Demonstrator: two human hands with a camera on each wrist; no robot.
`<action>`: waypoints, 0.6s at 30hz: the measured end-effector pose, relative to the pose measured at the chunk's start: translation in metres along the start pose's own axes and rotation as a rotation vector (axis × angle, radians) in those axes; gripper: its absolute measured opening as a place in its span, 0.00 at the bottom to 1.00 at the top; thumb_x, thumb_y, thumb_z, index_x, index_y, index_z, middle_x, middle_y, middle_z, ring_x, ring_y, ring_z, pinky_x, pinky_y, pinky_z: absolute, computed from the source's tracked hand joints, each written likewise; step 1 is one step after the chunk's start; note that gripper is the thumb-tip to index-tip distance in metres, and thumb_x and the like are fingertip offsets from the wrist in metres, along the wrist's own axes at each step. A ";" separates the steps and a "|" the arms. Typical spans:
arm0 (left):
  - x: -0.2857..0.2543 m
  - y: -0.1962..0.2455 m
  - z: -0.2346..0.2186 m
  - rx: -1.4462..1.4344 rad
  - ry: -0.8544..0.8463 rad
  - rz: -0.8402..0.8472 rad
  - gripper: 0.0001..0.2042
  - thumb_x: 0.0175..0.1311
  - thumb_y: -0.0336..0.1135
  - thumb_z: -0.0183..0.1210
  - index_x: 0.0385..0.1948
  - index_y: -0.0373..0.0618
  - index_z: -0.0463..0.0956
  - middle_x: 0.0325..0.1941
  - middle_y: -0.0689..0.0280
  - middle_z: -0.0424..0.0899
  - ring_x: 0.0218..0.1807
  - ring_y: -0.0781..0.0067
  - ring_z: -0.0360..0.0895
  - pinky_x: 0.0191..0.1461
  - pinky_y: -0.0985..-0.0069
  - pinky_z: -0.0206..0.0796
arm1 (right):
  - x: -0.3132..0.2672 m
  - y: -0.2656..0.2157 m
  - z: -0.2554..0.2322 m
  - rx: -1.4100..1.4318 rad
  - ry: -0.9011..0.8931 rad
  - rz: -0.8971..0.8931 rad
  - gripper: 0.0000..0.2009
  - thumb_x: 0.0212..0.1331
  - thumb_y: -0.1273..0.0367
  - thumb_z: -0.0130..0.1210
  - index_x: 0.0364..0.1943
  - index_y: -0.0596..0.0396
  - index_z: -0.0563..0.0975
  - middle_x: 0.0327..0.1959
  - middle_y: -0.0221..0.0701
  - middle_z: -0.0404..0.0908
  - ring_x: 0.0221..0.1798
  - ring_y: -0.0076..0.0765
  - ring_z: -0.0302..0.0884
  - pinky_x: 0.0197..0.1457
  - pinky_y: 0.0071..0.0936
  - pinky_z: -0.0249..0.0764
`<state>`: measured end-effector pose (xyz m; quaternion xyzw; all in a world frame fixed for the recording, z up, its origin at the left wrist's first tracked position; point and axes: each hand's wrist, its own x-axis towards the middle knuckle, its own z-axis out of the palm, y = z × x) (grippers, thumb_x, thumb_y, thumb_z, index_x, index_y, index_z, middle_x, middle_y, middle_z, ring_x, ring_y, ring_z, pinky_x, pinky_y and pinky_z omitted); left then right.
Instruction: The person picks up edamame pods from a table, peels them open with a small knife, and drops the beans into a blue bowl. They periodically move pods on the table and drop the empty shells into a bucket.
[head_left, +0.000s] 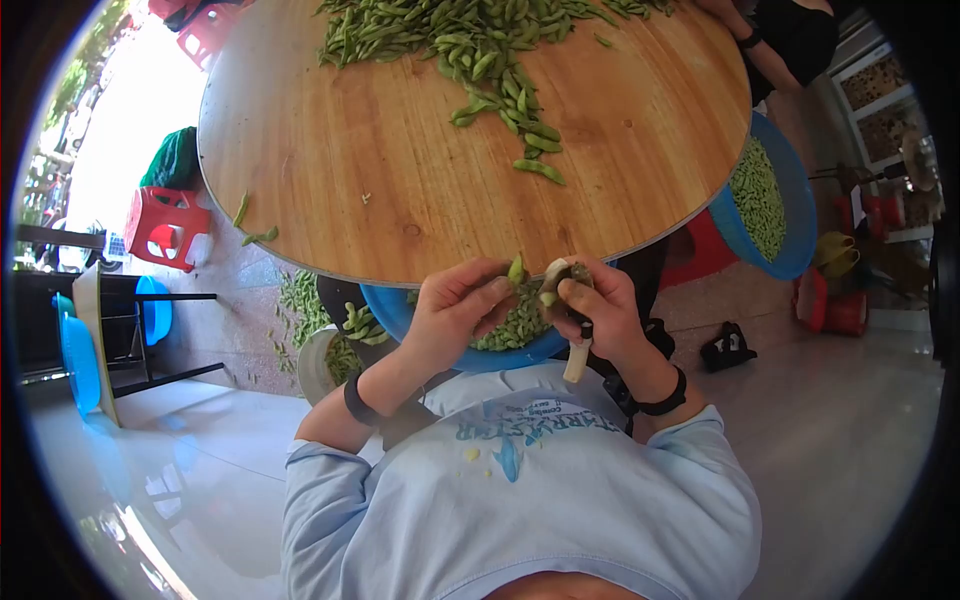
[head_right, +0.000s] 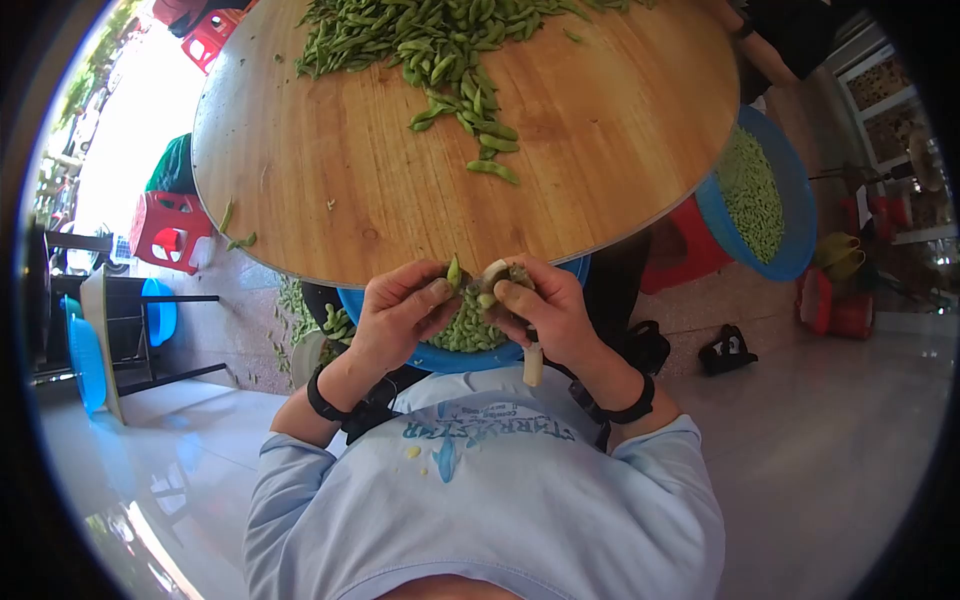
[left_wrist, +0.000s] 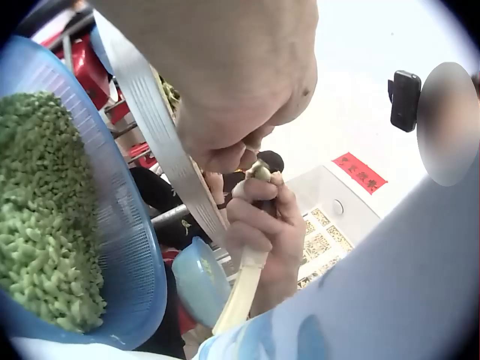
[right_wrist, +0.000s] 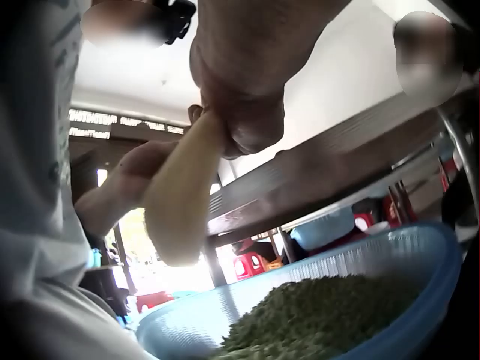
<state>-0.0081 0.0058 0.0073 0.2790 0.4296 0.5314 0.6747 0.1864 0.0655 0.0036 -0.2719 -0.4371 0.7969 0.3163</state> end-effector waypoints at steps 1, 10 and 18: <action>-0.002 0.000 0.002 0.027 -0.003 0.021 0.08 0.65 0.27 0.53 0.42 0.34 0.75 0.30 0.67 0.78 0.24 0.85 0.67 0.21 0.89 0.53 | -0.003 -0.001 0.003 -0.001 -0.006 0.004 0.10 0.66 0.69 0.45 0.43 0.61 0.72 0.20 0.28 0.70 0.15 0.15 0.61 0.18 0.14 0.58; -0.002 -0.010 0.000 0.220 0.001 0.120 0.06 0.65 0.27 0.54 0.39 0.36 0.75 0.27 0.74 0.74 0.26 0.88 0.66 0.28 0.87 0.59 | -0.005 0.001 0.014 -0.242 -0.184 -0.015 0.21 0.70 0.67 0.37 0.64 0.62 0.57 0.27 0.26 0.69 0.20 0.14 0.61 0.21 0.12 0.59; -0.001 -0.016 0.002 0.298 0.039 0.233 0.04 0.64 0.24 0.53 0.37 0.36 0.75 0.26 0.74 0.75 0.26 0.88 0.66 0.28 0.87 0.59 | -0.008 0.001 0.018 -0.193 -0.140 0.014 0.22 0.70 0.68 0.39 0.66 0.61 0.56 0.27 0.27 0.70 0.21 0.15 0.62 0.19 0.12 0.60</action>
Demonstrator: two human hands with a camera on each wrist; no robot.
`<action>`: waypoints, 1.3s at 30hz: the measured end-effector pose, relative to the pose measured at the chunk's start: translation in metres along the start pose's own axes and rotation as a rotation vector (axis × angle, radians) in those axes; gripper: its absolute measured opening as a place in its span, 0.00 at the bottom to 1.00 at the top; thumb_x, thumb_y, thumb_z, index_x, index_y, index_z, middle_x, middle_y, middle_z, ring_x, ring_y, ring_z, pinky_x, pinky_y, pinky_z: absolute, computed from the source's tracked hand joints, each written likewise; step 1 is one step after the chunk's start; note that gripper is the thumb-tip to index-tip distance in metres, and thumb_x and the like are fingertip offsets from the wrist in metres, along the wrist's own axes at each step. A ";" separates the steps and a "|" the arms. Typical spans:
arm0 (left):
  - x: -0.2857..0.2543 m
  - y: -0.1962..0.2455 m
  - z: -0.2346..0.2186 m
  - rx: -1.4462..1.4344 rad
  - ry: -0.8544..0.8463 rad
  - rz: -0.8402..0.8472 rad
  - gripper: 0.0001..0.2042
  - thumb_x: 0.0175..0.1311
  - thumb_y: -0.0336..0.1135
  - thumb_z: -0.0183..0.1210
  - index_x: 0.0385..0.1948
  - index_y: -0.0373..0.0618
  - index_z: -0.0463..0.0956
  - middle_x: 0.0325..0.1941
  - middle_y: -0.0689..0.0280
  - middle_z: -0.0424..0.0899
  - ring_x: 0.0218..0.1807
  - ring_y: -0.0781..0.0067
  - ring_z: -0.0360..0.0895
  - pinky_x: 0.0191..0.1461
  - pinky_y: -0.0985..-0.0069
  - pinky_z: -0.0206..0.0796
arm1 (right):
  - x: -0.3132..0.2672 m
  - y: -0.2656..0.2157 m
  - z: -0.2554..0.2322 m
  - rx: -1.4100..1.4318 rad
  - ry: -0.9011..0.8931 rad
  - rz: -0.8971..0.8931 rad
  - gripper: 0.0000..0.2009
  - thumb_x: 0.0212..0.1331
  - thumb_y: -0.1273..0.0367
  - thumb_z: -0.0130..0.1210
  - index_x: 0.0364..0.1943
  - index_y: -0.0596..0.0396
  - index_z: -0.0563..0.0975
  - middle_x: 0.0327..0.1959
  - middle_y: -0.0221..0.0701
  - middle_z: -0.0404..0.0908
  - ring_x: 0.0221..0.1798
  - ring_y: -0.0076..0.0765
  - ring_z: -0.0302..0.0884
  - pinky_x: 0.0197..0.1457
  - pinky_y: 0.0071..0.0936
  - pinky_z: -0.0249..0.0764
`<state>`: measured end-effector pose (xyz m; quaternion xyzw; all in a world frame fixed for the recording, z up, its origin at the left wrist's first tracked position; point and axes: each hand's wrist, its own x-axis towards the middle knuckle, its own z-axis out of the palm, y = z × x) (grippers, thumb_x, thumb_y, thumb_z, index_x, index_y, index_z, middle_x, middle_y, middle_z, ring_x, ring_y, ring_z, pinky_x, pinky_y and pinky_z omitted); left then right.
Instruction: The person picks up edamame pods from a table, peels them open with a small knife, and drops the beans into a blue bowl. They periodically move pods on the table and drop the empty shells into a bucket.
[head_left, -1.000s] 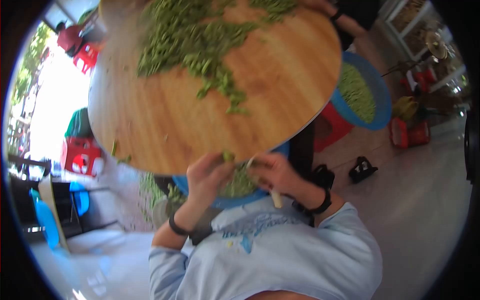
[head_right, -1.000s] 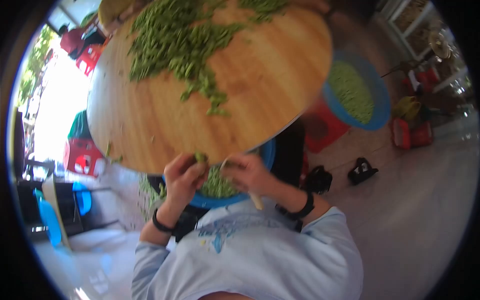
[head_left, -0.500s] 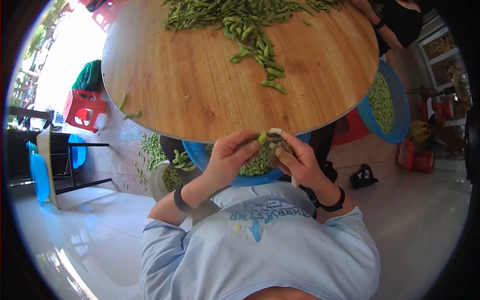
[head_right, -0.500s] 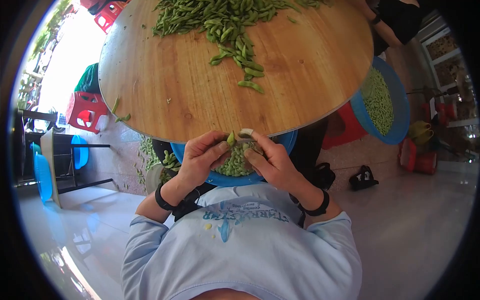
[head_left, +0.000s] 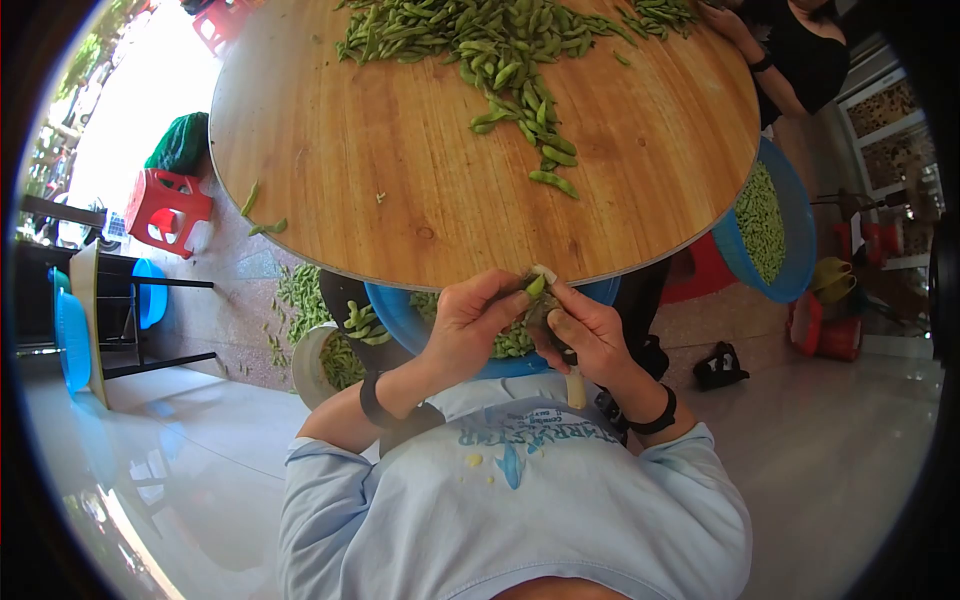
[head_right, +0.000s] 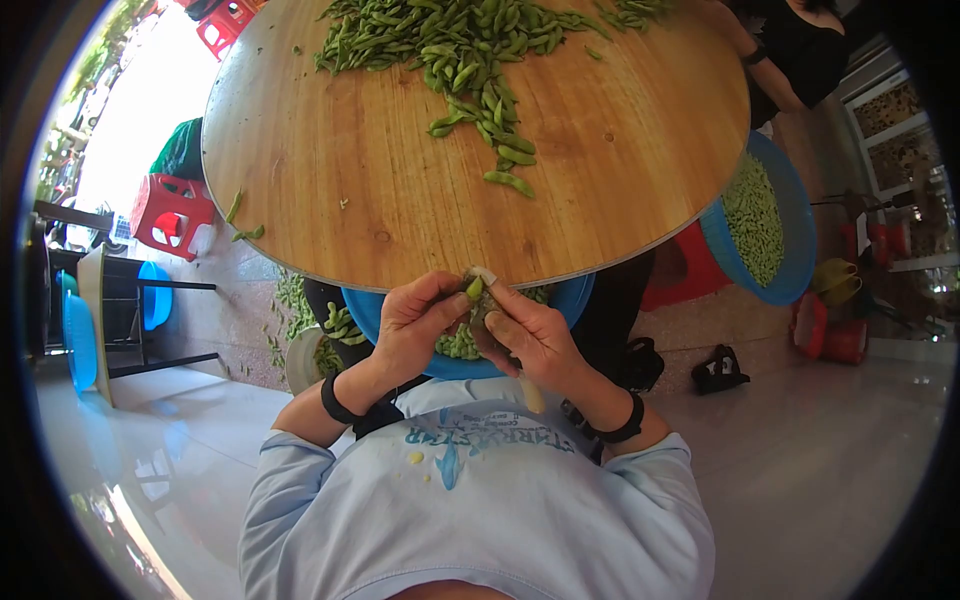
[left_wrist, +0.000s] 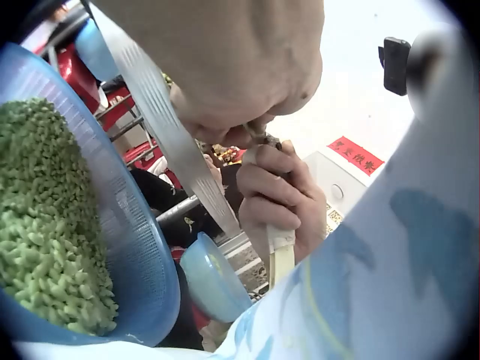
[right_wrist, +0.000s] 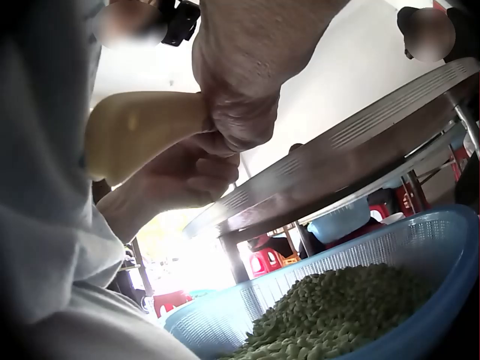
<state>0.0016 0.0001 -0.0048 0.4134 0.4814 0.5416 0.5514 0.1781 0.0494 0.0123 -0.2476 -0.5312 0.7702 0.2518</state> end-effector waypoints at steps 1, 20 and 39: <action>0.000 0.000 0.001 0.023 0.015 0.008 0.03 0.64 0.24 0.54 0.36 0.36 0.75 0.26 0.74 0.75 0.26 0.88 0.66 0.28 0.87 0.60 | 0.000 0.000 0.000 -0.004 0.001 -0.001 0.22 0.70 0.68 0.39 0.66 0.61 0.56 0.27 0.27 0.70 0.21 0.15 0.62 0.19 0.12 0.60; 0.011 0.013 0.007 -0.063 -0.008 -0.083 0.03 0.61 0.25 0.54 0.31 0.36 0.76 0.24 0.74 0.74 0.25 0.87 0.67 0.27 0.86 0.58 | 0.000 0.009 -0.010 -0.101 0.084 -0.125 0.18 0.63 0.76 0.47 0.58 0.62 0.68 0.26 0.25 0.74 0.19 0.13 0.62 0.21 0.12 0.58; 0.006 0.089 -0.049 1.372 -0.214 0.347 0.12 0.55 0.26 0.56 0.42 0.40 0.74 0.38 0.57 0.75 0.43 0.54 0.73 0.43 0.66 0.68 | 0.003 0.010 -0.015 -0.519 0.092 -0.344 0.13 0.57 0.75 0.55 0.47 0.64 0.73 0.22 0.29 0.72 0.21 0.21 0.68 0.25 0.18 0.65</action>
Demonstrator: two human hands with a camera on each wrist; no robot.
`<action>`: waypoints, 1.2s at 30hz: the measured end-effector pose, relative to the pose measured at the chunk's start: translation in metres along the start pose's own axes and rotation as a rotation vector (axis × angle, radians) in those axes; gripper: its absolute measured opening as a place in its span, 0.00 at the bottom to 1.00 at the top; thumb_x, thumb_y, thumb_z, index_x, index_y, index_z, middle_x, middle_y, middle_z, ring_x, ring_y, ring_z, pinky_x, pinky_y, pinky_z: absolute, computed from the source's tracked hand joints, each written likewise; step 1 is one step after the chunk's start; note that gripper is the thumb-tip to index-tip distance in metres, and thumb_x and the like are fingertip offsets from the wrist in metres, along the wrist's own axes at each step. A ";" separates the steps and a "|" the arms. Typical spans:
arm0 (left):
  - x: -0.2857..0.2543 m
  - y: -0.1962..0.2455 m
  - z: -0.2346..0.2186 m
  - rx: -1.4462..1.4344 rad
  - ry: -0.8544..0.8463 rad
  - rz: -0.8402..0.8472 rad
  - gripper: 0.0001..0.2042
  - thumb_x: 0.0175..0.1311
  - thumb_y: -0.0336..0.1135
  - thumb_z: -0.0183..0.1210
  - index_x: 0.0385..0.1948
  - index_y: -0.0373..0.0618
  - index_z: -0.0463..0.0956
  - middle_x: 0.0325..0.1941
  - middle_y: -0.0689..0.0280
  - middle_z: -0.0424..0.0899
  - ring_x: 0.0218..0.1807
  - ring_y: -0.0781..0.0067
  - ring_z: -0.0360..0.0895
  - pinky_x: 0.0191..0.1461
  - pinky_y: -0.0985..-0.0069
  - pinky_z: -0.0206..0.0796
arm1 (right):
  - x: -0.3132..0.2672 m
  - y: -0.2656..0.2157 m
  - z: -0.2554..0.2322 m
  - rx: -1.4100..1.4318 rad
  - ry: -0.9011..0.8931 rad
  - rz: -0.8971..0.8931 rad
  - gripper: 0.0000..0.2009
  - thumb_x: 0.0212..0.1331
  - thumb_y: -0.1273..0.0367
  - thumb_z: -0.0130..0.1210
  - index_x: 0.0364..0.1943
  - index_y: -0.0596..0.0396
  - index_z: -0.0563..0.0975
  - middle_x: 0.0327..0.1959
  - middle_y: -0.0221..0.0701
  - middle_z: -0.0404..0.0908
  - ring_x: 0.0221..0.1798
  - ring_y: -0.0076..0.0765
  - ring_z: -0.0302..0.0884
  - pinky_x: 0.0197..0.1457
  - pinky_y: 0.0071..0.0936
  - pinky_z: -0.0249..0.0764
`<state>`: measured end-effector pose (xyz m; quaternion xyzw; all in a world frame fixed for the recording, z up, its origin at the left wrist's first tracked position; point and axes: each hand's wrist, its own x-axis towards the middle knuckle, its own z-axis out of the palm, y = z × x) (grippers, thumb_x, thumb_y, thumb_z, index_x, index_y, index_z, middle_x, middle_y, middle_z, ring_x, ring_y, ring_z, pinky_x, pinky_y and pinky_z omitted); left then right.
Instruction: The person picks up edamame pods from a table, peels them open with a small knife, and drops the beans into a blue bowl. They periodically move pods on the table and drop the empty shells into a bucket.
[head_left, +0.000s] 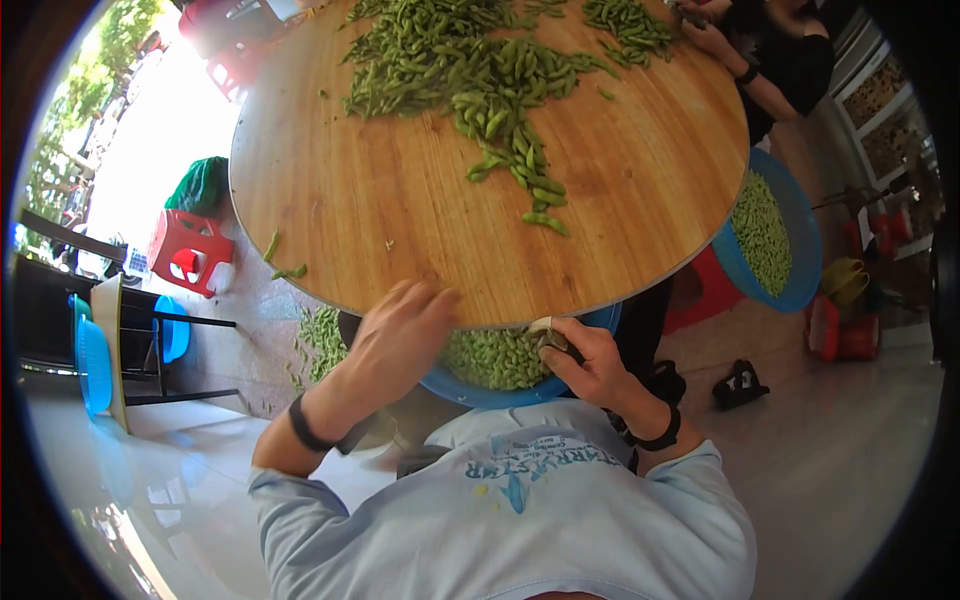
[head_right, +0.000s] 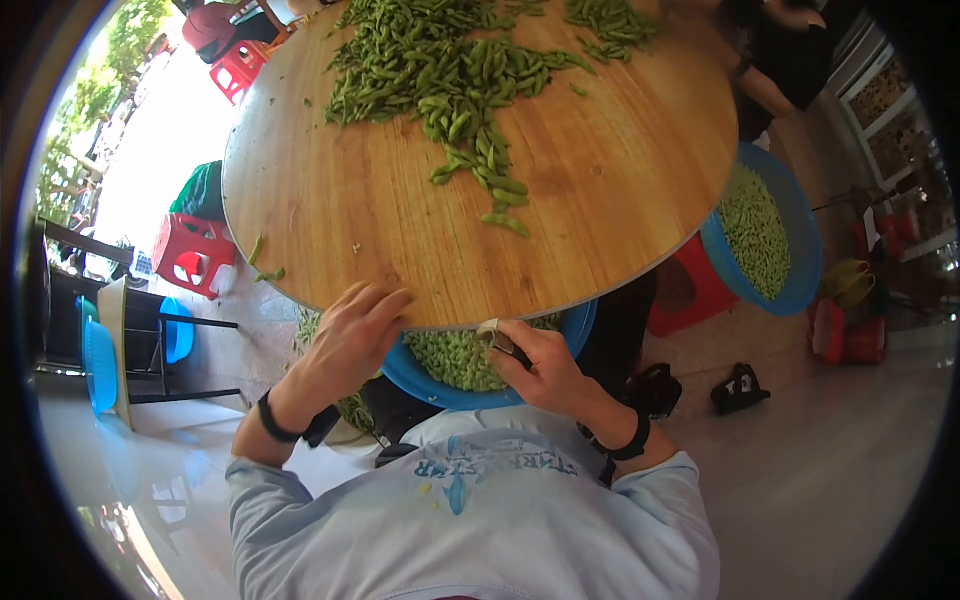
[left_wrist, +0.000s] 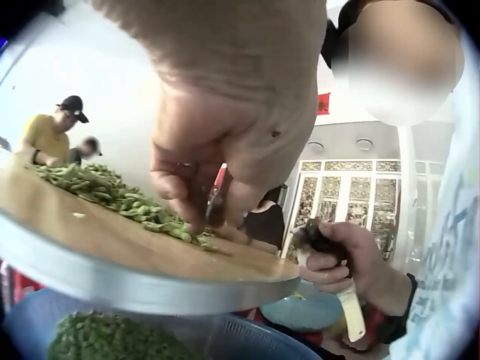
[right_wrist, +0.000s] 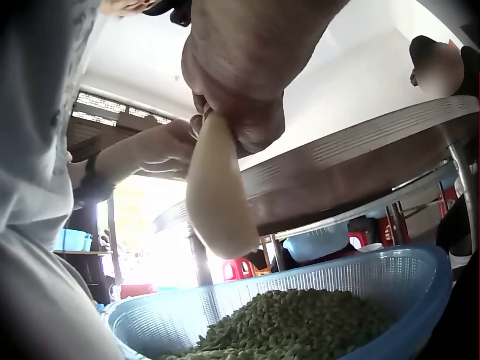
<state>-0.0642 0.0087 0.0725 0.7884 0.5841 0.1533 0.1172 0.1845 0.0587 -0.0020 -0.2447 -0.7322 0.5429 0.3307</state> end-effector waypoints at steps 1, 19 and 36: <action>0.018 0.001 0.007 -0.045 0.029 0.069 0.12 0.54 0.25 0.56 0.41 0.40 0.74 0.36 0.57 0.74 0.42 0.54 0.73 0.42 0.66 0.68 | 0.001 -0.001 0.001 0.085 0.028 0.025 0.14 0.59 0.75 0.53 0.48 0.64 0.72 0.23 0.28 0.73 0.21 0.19 0.67 0.25 0.17 0.64; 0.064 0.017 0.049 -1.236 -0.266 -0.323 0.10 0.66 0.31 0.50 0.43 0.35 0.74 0.21 0.74 0.70 0.22 0.90 0.65 0.22 0.88 0.54 | 0.016 -0.011 -0.013 0.919 0.148 0.331 0.21 0.69 0.68 0.40 0.64 0.59 0.60 0.25 0.31 0.70 0.18 0.19 0.62 0.17 0.15 0.61; 0.031 0.010 0.077 -1.196 0.082 -0.148 0.07 0.68 0.29 0.49 0.40 0.36 0.73 0.25 0.72 0.70 0.24 0.86 0.65 0.24 0.87 0.56 | 0.015 -0.007 0.010 0.647 0.150 0.298 0.17 0.67 0.72 0.42 0.59 0.62 0.67 0.22 0.30 0.71 0.16 0.17 0.61 0.16 0.14 0.58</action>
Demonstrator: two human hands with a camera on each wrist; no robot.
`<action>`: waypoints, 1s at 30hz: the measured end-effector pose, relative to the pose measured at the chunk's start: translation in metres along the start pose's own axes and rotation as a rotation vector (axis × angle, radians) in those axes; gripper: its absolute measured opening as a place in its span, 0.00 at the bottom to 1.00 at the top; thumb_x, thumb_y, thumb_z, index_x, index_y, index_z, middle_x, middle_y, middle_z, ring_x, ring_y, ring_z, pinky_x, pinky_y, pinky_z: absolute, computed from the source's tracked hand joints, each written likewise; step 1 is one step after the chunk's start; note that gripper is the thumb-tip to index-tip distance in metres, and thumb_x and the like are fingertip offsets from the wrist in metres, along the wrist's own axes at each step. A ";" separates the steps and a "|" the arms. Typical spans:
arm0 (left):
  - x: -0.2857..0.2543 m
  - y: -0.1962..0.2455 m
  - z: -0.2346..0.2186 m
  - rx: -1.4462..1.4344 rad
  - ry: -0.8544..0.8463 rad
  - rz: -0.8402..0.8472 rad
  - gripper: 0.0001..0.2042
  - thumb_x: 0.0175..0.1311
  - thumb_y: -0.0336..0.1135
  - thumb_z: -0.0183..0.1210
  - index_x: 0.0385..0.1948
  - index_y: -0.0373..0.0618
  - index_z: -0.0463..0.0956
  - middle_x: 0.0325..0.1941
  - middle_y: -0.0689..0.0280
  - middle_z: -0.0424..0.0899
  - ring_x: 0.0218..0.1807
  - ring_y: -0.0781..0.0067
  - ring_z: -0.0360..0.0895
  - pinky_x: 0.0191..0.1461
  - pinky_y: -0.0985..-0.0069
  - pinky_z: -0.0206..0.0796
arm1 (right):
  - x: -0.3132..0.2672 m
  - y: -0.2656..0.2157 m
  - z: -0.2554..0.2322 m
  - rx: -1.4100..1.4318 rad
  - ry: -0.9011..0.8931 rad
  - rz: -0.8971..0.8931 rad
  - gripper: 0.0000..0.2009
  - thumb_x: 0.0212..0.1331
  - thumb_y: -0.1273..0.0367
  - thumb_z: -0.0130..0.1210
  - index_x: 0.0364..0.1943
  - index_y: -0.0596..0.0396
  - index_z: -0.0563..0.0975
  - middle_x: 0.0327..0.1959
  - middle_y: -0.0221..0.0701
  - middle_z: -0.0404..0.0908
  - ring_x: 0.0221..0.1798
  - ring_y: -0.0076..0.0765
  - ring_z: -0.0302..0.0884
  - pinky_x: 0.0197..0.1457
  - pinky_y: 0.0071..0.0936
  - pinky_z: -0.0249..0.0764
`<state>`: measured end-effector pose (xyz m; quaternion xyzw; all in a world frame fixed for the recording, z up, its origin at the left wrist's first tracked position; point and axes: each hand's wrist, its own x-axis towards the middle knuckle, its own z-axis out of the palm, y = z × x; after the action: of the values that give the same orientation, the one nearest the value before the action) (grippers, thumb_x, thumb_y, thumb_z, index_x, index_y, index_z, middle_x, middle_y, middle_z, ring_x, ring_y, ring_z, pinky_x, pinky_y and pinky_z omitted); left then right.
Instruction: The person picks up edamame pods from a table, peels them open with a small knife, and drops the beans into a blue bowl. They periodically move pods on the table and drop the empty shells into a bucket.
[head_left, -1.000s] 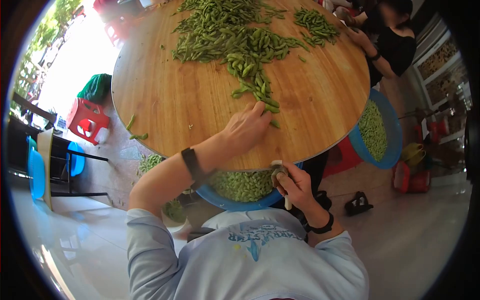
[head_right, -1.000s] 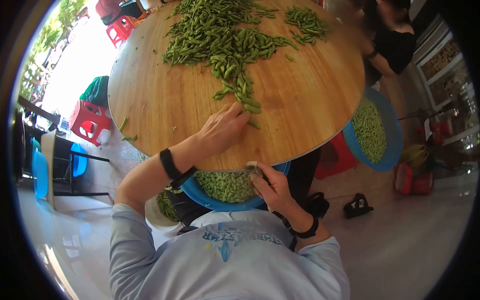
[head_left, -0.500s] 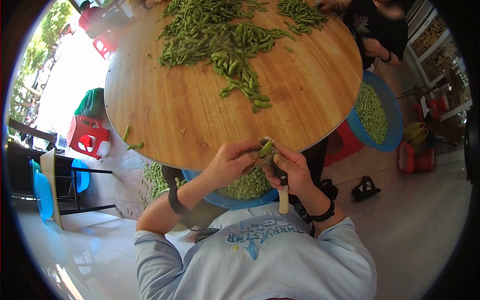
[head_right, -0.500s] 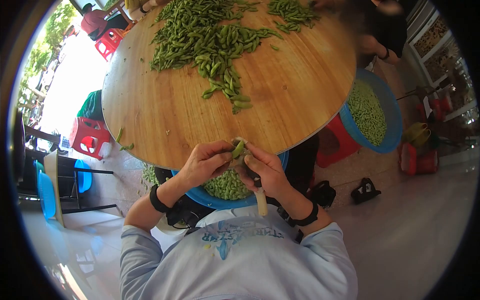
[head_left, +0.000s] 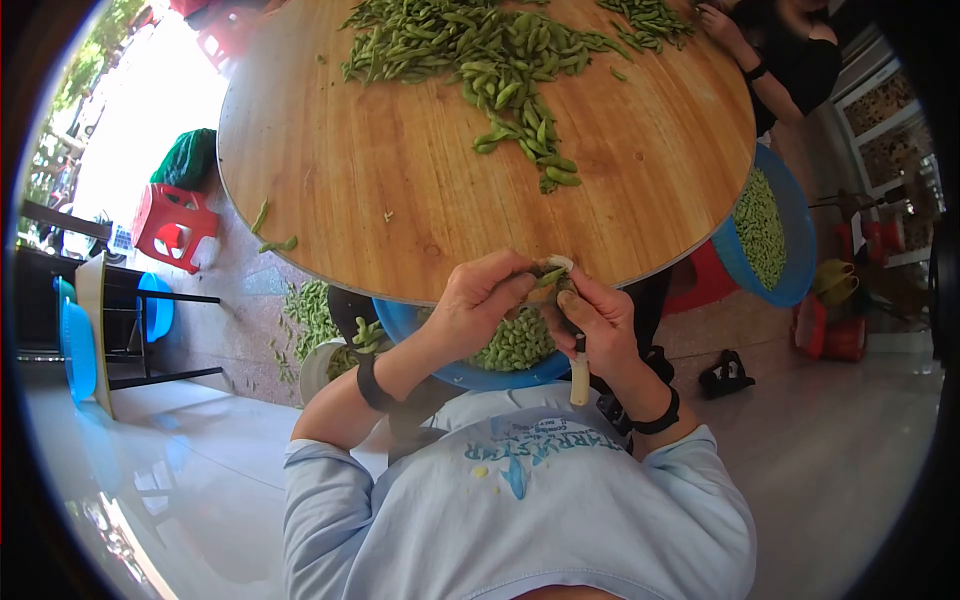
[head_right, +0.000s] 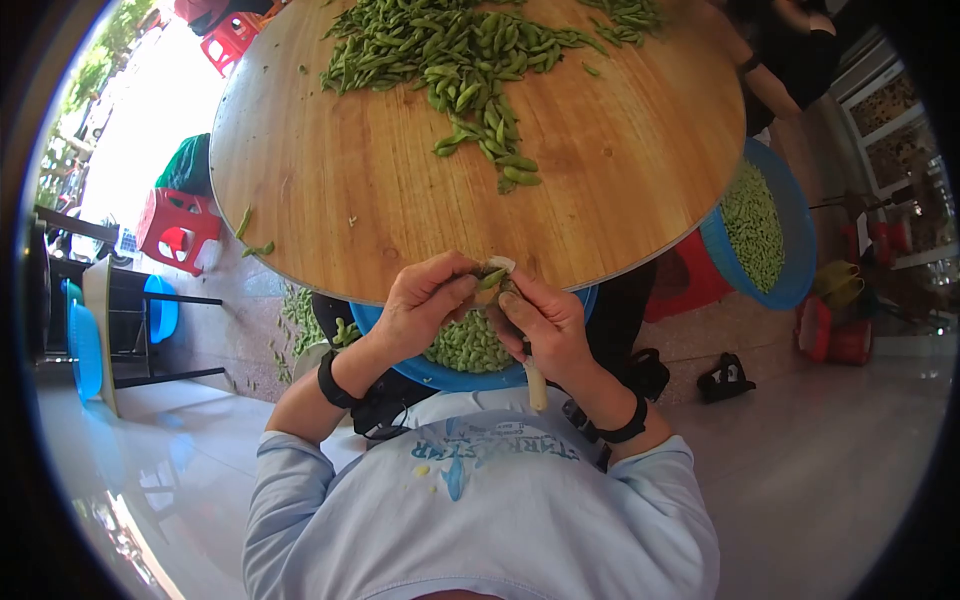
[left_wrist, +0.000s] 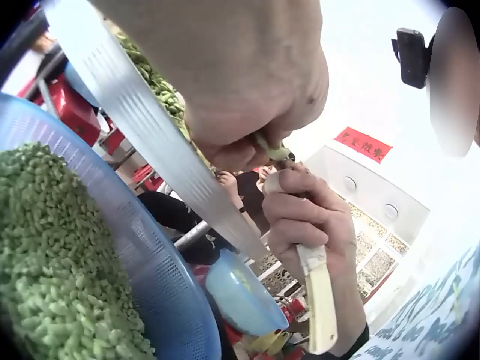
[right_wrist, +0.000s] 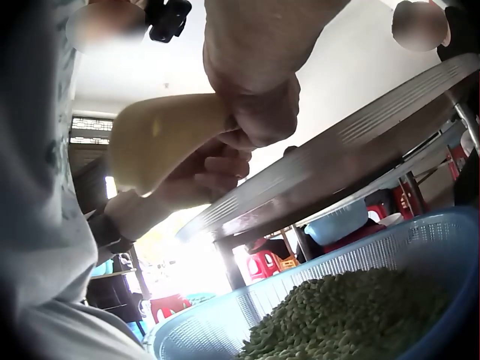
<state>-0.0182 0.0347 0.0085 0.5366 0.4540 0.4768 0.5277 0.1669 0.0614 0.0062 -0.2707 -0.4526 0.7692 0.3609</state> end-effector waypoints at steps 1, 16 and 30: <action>0.000 0.002 0.001 -0.131 -0.020 -0.110 0.07 0.69 0.30 0.48 0.41 0.37 0.73 0.25 0.71 0.70 0.24 0.84 0.65 0.23 0.86 0.55 | 0.001 0.000 0.000 -0.064 -0.007 -0.044 0.17 0.67 0.72 0.42 0.58 0.62 0.68 0.22 0.31 0.71 0.15 0.17 0.61 0.16 0.14 0.58; -0.004 0.014 -0.006 0.432 -0.098 0.309 0.12 0.53 0.26 0.64 0.37 0.38 0.72 0.26 0.62 0.74 0.25 0.72 0.74 0.24 0.78 0.63 | -0.007 -0.006 -0.014 0.442 -0.040 0.346 0.14 0.65 0.70 0.48 0.53 0.57 0.72 0.25 0.37 0.74 0.15 0.20 0.63 0.13 0.14 0.59; -0.013 0.011 0.000 0.954 0.031 0.683 0.12 0.47 0.25 0.63 0.33 0.35 0.72 0.26 0.59 0.72 0.24 0.62 0.73 0.23 0.72 0.65 | -0.010 -0.002 -0.002 0.456 0.008 0.373 0.10 0.66 0.69 0.47 0.46 0.59 0.75 0.21 0.37 0.74 0.13 0.21 0.64 0.11 0.16 0.58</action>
<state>-0.0206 0.0212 0.0190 0.8237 0.4275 0.3706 0.0375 0.1746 0.0549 0.0080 -0.2642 -0.2091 0.9030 0.2665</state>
